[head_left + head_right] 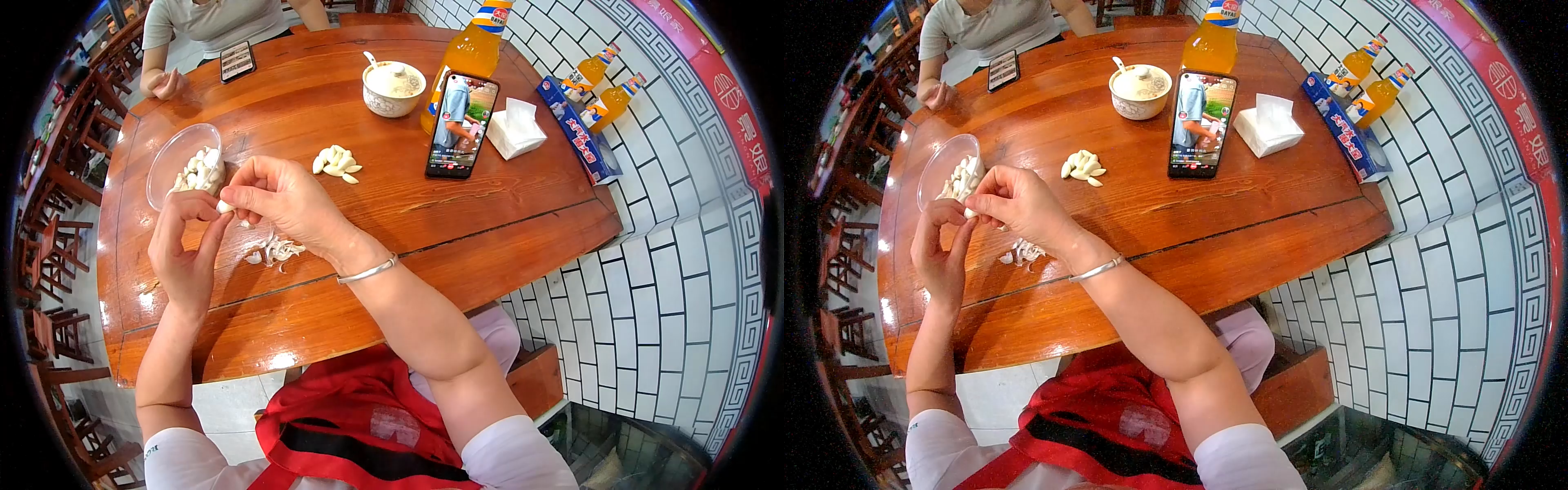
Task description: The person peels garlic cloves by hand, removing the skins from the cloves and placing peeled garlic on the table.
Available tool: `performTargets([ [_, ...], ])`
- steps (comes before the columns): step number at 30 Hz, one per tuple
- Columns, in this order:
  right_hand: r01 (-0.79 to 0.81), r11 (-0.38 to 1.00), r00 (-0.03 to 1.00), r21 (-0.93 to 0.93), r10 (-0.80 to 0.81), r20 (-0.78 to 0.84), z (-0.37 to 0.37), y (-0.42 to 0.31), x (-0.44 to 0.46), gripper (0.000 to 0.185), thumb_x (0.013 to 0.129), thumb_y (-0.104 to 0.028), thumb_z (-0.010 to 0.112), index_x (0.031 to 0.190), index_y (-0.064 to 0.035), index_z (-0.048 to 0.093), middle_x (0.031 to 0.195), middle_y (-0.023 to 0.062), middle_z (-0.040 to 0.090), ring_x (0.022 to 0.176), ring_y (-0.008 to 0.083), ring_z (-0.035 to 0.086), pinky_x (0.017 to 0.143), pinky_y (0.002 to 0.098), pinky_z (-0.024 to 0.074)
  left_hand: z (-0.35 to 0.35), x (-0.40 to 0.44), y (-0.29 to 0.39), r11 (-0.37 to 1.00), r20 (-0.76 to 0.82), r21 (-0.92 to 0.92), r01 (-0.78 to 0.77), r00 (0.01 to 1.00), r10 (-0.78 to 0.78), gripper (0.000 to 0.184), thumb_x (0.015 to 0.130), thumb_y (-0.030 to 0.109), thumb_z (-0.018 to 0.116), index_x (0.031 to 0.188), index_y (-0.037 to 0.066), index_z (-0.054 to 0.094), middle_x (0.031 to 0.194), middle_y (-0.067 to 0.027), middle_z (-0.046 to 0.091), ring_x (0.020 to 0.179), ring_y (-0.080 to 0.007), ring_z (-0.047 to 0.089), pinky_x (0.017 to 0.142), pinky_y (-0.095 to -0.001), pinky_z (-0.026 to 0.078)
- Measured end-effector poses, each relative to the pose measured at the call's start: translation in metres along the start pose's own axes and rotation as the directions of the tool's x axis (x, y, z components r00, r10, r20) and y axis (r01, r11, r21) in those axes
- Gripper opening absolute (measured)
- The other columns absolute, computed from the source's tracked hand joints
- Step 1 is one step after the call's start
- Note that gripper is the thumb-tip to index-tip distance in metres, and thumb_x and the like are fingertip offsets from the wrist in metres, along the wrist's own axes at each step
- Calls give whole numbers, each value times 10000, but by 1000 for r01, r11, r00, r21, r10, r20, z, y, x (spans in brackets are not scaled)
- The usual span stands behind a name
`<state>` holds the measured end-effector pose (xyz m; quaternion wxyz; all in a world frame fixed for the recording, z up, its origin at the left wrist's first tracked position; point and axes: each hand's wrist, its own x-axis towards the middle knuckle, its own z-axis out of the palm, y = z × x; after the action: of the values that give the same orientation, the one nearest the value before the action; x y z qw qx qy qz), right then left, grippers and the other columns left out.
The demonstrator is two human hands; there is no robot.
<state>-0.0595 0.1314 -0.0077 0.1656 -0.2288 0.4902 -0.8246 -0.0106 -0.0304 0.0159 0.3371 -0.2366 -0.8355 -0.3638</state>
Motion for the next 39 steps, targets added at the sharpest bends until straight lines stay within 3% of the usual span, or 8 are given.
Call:
performTargets([
  [4, -2, 1000, 1000, 14, 2, 3, 0, 1, 1, 170, 897, -181, 681, 920, -30, 607, 796, 15, 632, 672, 48, 547, 613, 187, 473, 0, 1, 0, 1000, -1, 5, -24, 1000, 24, 234, 732, -90, 730, 888, 4, 583, 846, -69, 616, 757, -155, 583, 695, -265, 472],
  [7, -7, 1000, 1000, 23, 7, 5, -1, 1, 1, 166, 902, -178, 673, 926, -29, 603, 795, 13, 628, 673, 49, 547, 613, 188, 472, 2, -1, 2, 997, -6, -31, 71, 997, -71, 232, 735, -89, 728, 899, 4, 593, 856, -69, 615, 764, -153, 581, 696, -263, 471],
  [24, 1, 1000, 1000, -13, -1, 8, 2, -3, -1, 138, 936, -188, 620, 941, -52, 600, 764, -18, 580, 671, 36, 532, 587, 175, 430, 0, 0, 3, 1000, 5, -23, 12, 1000, -12, 242, 722, -97, 728, 908, 0, 607, 861, -83, 624, 741, -164, 587, 672, -264, 476],
  [31, -39, 999, 999, 24, 39, 26, 1, -4, -2, 133, 951, -185, 599, 953, -52, 603, 818, -20, 582, 719, 44, 528, 636, 181, 439, -1, 1, 3, 999, -21, -40, -3, 1000, 2, 232, 717, -73, 749, 891, 0, 614, 827, -83, 628, 714, -176, 598, 640, -273, 490],
  [39, -28, 999, 999, 26, 27, 47, 5, -10, -3, 108, 914, -108, 629, 990, -33, 615, 852, -2, 617, 745, 55, 540, 662, 195, 450, -1, 1, -2, 994, -53, -100, 31, 998, -37, 200, 740, -43, 750, 879, -1, 613, 816, -70, 631, 713, -161, 594, 635, -260, 489],
])
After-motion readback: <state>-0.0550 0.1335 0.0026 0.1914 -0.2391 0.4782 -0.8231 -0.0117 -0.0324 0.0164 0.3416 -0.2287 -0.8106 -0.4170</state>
